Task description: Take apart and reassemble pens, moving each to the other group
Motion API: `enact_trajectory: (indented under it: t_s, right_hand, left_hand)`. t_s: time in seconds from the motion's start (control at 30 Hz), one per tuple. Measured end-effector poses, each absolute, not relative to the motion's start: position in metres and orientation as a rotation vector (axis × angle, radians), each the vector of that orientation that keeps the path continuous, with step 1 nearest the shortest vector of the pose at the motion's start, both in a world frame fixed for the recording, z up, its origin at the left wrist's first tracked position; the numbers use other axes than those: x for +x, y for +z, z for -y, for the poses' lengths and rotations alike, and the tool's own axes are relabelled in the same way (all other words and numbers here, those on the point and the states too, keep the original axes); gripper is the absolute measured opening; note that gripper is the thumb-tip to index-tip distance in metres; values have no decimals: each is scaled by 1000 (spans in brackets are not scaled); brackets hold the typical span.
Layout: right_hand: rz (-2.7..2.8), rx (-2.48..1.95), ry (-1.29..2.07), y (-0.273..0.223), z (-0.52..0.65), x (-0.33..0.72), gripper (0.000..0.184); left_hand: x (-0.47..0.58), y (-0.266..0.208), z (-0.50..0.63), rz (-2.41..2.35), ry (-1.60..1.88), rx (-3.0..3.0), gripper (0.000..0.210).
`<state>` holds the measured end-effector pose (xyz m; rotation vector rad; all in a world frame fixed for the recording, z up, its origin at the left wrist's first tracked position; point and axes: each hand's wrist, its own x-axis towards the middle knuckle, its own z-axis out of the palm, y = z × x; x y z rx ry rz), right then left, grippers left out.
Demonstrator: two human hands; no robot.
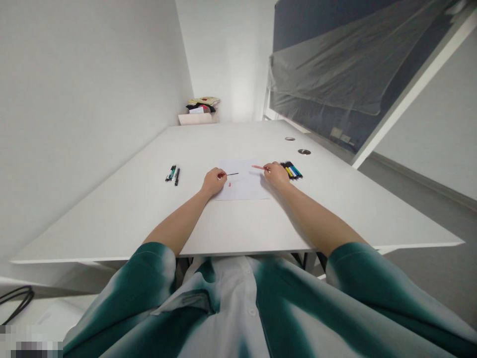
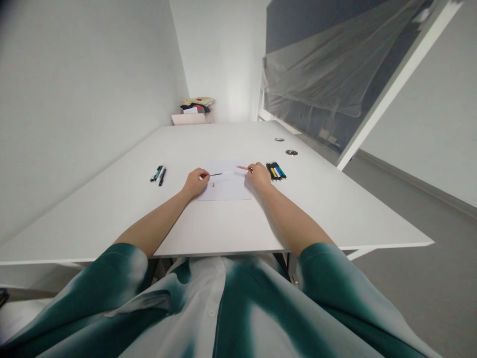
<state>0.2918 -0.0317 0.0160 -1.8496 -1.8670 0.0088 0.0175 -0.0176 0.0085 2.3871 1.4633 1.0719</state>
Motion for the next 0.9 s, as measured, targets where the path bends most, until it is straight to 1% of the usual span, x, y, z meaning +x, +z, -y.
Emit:
enact_trajectory:
  t_s: [0.13,0.2,0.33,0.43,0.6,0.9]
  right_hand:
    - [2055,-1643,64,9,28,278,40]
    - [2104,-1563,117,8,27,272,41]
    - [2107,-1521,255,9,28,267,32]
    - [2084,-1554,289,8,28,267,27]
    - [2145,-1579,247,7,27,266,26]
    - [2361,-1316,75,15,42,252,22]
  left_hand:
    - [23,10,23,-1327,1031,2477,16]
    - [25,12,27,-1259,983,2541,17]
    - [30,15,33,-1157,891,2672,19]
    - [31,16,35,-1153,813,2758,20]
    - [32,17,37,-1184,694,2832,21]
    - [36,16,41,-1185,677,2839,20]
